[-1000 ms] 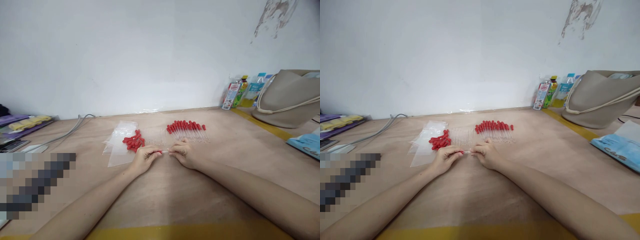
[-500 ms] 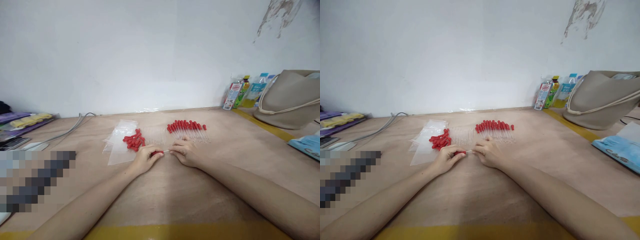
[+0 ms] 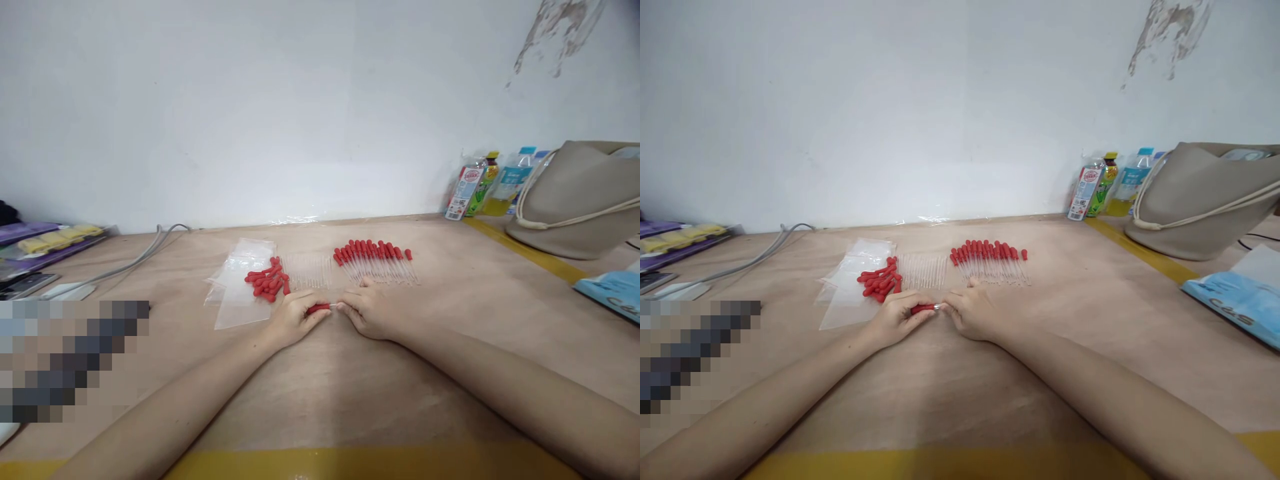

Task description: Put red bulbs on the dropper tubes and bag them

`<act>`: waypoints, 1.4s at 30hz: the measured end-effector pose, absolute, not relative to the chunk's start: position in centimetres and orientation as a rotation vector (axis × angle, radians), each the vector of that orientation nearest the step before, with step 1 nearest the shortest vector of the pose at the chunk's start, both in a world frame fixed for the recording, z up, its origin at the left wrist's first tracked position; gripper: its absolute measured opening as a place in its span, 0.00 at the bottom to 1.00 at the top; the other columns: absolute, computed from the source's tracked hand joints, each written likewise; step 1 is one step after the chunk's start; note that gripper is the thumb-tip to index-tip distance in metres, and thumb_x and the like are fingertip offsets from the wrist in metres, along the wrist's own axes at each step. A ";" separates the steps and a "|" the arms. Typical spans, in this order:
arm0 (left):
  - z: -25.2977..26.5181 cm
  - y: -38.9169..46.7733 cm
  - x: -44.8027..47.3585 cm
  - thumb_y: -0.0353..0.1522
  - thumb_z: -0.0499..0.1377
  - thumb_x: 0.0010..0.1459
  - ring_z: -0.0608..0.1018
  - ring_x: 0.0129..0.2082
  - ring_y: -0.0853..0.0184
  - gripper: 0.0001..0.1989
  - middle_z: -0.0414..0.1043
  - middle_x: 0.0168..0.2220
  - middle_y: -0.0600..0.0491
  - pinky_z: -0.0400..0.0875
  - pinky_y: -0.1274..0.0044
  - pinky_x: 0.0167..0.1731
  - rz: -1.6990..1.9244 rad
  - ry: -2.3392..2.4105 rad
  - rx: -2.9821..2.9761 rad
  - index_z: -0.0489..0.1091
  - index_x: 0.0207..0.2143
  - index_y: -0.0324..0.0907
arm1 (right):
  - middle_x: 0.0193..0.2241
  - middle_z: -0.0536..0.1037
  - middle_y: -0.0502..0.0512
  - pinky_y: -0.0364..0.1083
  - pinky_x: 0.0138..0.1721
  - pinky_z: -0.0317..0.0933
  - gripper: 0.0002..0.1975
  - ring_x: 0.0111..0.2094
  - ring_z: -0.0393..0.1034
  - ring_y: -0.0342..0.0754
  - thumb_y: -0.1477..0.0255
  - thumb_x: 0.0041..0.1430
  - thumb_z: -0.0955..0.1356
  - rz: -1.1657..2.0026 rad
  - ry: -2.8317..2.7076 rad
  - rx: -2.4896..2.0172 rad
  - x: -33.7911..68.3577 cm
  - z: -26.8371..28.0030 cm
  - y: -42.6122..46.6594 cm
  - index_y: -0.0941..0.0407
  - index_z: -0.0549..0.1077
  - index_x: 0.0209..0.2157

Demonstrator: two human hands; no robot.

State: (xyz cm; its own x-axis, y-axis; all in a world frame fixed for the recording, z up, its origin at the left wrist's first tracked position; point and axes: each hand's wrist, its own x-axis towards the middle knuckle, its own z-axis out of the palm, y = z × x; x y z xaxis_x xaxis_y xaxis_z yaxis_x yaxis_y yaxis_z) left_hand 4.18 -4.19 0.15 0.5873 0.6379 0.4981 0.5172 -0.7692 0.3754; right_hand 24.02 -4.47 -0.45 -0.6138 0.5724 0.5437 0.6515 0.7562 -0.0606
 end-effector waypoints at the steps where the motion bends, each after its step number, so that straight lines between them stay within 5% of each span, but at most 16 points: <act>1: 0.1 -4.2 4.2 0.35 0.52 0.57 0.73 0.31 0.67 0.10 0.73 0.31 0.50 0.67 0.77 0.32 0.935 0.955 2.624 0.70 0.35 0.40 | 0.23 0.72 0.51 0.45 0.32 0.46 0.14 0.22 0.59 0.41 0.72 0.60 0.57 -0.177 -2.411 -0.937 24.0 -0.4 -4.5 0.57 0.69 0.26; 15: 0.1 -3.4 3.4 0.32 0.53 0.56 0.72 0.37 0.66 0.10 0.71 0.36 0.50 0.67 0.75 0.38 1.002 0.949 2.686 0.68 0.40 0.43 | 0.29 0.74 0.54 0.43 0.32 0.54 0.12 0.30 0.66 0.44 0.74 0.60 0.57 0.033 -2.465 -0.964 23.5 1.0 -4.5 0.57 0.70 0.30; 20: 0.2 -3.5 2.9 0.32 0.57 0.51 0.71 0.35 0.67 0.21 0.66 0.40 0.49 0.69 0.76 0.32 1.119 1.232 2.506 0.60 0.49 0.43 | 0.24 0.74 0.52 0.41 0.27 0.54 0.11 0.25 0.66 0.43 0.76 0.55 0.60 0.192 -2.332 -1.209 25.4 2.8 -3.3 0.57 0.72 0.25; 24: 0.4 -3.7 2.8 0.31 0.54 0.54 0.71 0.32 0.68 0.09 0.67 0.35 0.50 0.68 0.76 0.31 0.926 1.111 2.552 0.68 0.39 0.42 | 0.15 0.70 0.49 0.40 0.22 0.51 0.12 0.21 0.64 0.42 0.72 0.50 0.62 0.309 -2.008 -1.575 26.7 3.8 -0.8 0.57 0.69 0.16; 28: 0.5 -3.8 3.0 0.29 0.51 0.56 0.71 0.34 0.67 0.07 0.68 0.34 0.51 0.67 0.76 0.33 0.890 1.051 2.593 0.69 0.32 0.42 | 0.15 0.70 0.51 0.41 0.22 0.52 0.14 0.22 0.65 0.44 0.67 0.50 0.62 0.284 -1.806 -1.768 26.3 3.5 1.8 0.56 0.67 0.14; 34: 0.4 -3.7 3.0 0.29 0.51 0.56 0.71 0.33 0.68 0.07 0.68 0.33 0.51 0.66 0.76 0.34 0.867 1.025 2.593 0.69 0.32 0.41 | 0.25 0.74 0.60 0.46 0.26 0.57 0.13 0.30 0.69 0.52 0.65 0.51 0.61 0.049 -1.717 -1.949 23.8 2.2 3.3 0.57 0.72 0.23; 42: 0.3 -3.7 3.0 0.28 0.52 0.56 0.71 0.34 0.68 0.07 0.69 0.33 0.52 0.66 0.75 0.36 0.843 1.039 2.587 0.69 0.32 0.41 | 0.29 0.75 0.61 0.50 0.32 0.60 0.15 0.35 0.70 0.55 0.62 0.52 0.61 0.172 -1.758 -2.040 22.7 1.9 3.6 0.56 0.73 0.30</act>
